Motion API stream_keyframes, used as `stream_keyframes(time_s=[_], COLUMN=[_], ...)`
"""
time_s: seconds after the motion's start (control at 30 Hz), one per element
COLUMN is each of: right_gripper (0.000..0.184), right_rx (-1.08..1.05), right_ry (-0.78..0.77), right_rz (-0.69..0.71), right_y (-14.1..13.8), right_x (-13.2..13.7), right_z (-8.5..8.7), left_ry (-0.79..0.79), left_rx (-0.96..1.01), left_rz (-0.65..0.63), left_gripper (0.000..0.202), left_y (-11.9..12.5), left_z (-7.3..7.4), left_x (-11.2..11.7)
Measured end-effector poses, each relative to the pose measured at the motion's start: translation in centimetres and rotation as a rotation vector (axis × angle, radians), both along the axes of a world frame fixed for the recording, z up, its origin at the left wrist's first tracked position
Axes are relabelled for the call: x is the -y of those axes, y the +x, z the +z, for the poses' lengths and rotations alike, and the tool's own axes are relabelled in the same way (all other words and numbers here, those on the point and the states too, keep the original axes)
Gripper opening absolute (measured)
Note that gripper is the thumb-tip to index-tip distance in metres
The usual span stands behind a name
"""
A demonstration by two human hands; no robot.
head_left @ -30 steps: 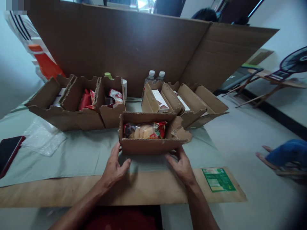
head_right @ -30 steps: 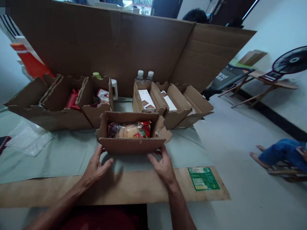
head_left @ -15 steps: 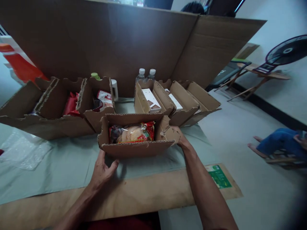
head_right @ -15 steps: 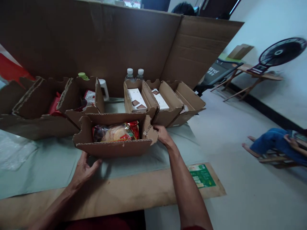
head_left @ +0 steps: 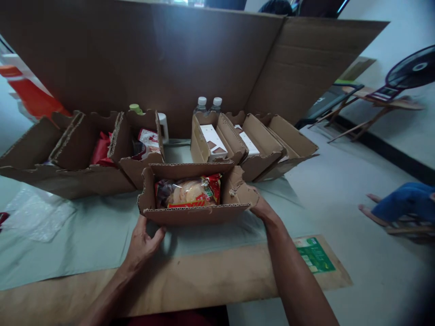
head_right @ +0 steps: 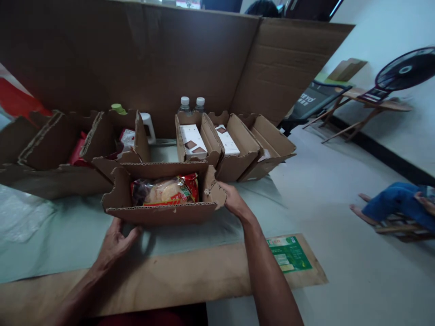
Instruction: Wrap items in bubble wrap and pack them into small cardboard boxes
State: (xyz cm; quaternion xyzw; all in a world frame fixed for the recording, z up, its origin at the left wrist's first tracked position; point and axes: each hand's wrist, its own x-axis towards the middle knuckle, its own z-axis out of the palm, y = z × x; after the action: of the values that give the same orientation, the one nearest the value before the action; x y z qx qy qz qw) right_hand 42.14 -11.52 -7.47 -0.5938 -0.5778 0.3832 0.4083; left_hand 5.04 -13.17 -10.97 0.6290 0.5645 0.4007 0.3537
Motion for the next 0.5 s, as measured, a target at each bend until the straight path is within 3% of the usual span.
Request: stream_keyframes(time_s=[0.17,0.27,0.37,0.5], right_gripper=[0.033,0.034,0.036,0.041], right_rx=[0.052,0.131,0.113,0.052], right_ry=[-0.059,-0.063,-0.026,0.044], right_rz=[-0.015,-0.148,-0.304,-0.441], right_y=[-2.0,-4.1,-5.0,-4.6], right_x=[6.3,9.1,9.9,8.3], right_z=[-0.3,-0.8,-1.2,-1.3], left_ry=[-0.048,-0.087,-0.021,0.045], left_rx=[0.01,0.046,0.091,0.122], left_rz=[-0.029,-0.033,-0.089,-0.187], left_gripper=[0.042,0.04,0.042,0.058], left_y=[-0.1,0.4,1.7,3.9], left_z=[0.0,-0.3,-0.7,-1.0], left_x=[0.5,1.6,1.8,-0.4])
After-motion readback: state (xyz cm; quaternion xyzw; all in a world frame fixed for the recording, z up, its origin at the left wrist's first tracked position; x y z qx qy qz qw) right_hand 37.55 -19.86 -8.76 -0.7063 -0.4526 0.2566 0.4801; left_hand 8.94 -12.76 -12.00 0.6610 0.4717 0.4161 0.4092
